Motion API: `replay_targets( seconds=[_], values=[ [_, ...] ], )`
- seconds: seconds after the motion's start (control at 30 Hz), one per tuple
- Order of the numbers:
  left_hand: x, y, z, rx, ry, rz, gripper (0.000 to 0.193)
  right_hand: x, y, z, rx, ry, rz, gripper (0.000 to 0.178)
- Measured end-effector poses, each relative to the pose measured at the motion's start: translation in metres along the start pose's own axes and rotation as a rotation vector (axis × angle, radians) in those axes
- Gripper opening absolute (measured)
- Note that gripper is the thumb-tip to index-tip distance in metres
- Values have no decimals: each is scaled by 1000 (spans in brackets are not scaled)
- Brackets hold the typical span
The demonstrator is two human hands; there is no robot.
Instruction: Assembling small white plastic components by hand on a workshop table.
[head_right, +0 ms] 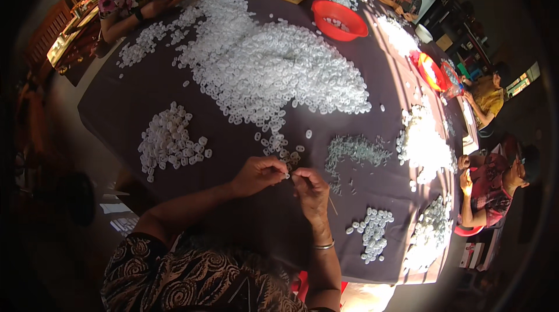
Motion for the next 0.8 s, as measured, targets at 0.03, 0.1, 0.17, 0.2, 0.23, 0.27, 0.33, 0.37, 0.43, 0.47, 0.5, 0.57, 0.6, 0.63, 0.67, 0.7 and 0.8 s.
replay_targets(
  seconds=[0.03,0.1,0.17,0.2,0.23,0.27,0.33,0.37,0.43,0.47,0.5,0.57,0.6,0.63,0.67,0.7,0.8],
  values=[
    [1,-4,-2,-3,17,14,10,0,-5,0,-11,10,18,6],
    [-4,-3,-5,19,75,-12,10,0,-8,2,-27,5,48,6],
    [-1,-13,-11,34,98,32,12,-1,-20,2,-24,-7,58,8],
    [4,-11,-10,31,87,53,14,-3,-20,2,-19,-6,76,9],
    [2,-12,-11,53,117,6,17,-3,-22,2,-31,-4,83,10],
    [0,-12,-12,80,143,-40,21,-3,-23,3,-48,-6,89,12],
    [-1,-14,-10,67,139,-63,26,-4,-25,3,-48,0,76,12],
    [2,-16,-9,57,107,-33,31,0,-25,2,-43,1,105,12],
    [1,-15,-5,44,114,-49,35,-4,-25,5,-65,-95,-8,14],
    [2,-15,-4,31,108,-40,38,-3,-23,5,-64,-97,3,14],
    [0,-15,-3,21,107,-45,40,-3,-23,5,-63,-73,2,14],
    [-3,-12,-3,24,110,-40,39,-2,-19,6,-69,-48,13,14],
    [-3,-12,-3,23,111,-27,39,-1,-19,7,-69,-50,16,14],
    [-4,-10,-2,23,112,-31,39,-2,-18,7,-66,-35,-3,13],
    [-3,-10,-2,26,97,-30,38,-3,-18,8,-63,-20,-24,13],
    [-2,-9,-1,28,83,-28,38,-2,-19,7,-62,-20,-20,13],
    [-1,-9,-1,33,64,-44,38,0,-18,8,-69,-24,13,13]
  ],
)
Point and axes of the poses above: each hand's wrist, its own y-axis away from the middle knuckle, its own z-axis out of the palm, x = y × z, the point moved 7 cm from there along -y, towards the middle knuckle, and after that the axes turned 14 degrees about y, right-handed, at the moved point
